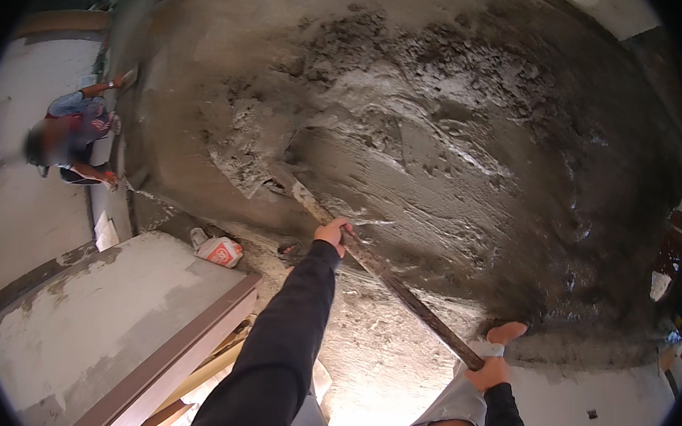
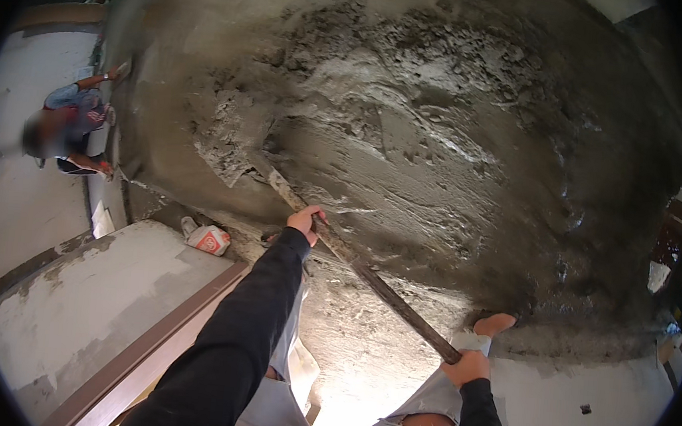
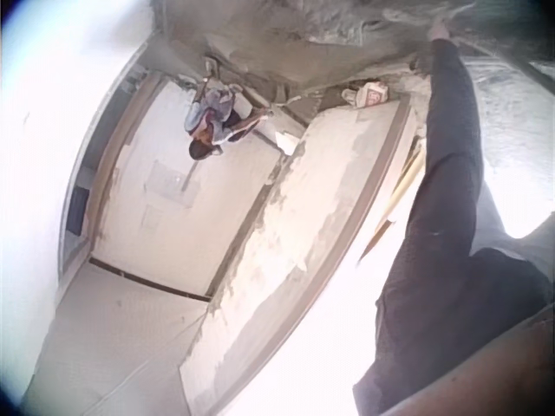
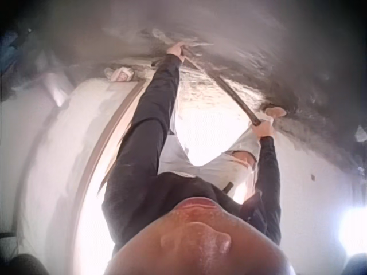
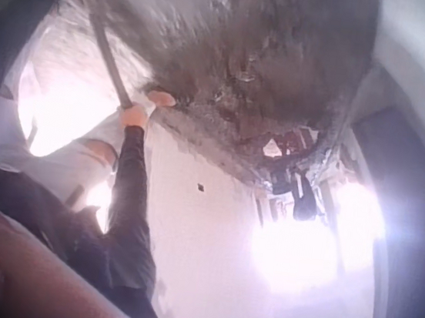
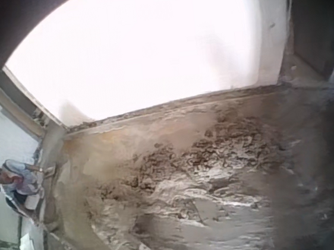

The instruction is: The person uses a hoe to spread and level wet cement on a floor. Another person is visible in the background smoothing the edges with a trowel. The camera wearer repeatedly pulls and pushes the cement to create a flat surface.

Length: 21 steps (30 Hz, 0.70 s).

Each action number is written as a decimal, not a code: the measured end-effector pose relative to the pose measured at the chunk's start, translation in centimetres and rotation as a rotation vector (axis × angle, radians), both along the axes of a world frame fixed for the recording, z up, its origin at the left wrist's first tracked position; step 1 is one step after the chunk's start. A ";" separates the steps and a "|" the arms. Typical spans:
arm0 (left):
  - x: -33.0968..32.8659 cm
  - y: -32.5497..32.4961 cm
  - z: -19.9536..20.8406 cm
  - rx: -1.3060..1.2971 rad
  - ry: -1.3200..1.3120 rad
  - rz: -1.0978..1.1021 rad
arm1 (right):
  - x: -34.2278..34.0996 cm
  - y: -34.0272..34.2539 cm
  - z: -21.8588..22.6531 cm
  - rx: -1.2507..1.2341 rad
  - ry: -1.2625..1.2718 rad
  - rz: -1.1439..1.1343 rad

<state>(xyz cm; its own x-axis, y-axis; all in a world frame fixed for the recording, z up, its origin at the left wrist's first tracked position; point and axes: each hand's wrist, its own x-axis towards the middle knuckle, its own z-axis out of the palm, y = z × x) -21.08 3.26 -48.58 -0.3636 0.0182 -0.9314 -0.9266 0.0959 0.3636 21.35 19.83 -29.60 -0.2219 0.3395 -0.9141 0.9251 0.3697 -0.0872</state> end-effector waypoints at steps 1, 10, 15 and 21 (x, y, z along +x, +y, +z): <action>-2.4 -2.0 0.5 -0.066 0.067 -0.051 | -1.7 0.0 -1.0 -0.092 0.033 -0.018; -12.6 -5.6 5.7 -0.896 0.453 -0.516 | -11.7 -1.6 -2.0 -0.760 0.189 -0.235; -6.9 -4.6 9.3 -0.535 0.471 -0.266 | -6.4 0.3 -0.1 -0.168 0.425 0.038; 5.6 -2.4 9.6 0.195 0.087 0.196 | 6.8 3.4 3.9 -0.214 0.148 0.101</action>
<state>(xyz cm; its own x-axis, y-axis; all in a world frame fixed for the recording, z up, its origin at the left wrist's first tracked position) -15.48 0.84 -39.01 -0.4566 0.1153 -0.8822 -0.8849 -0.1609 0.4370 28.11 23.25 -25.71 -0.3816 0.1116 -0.9176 0.8558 0.4177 -0.3051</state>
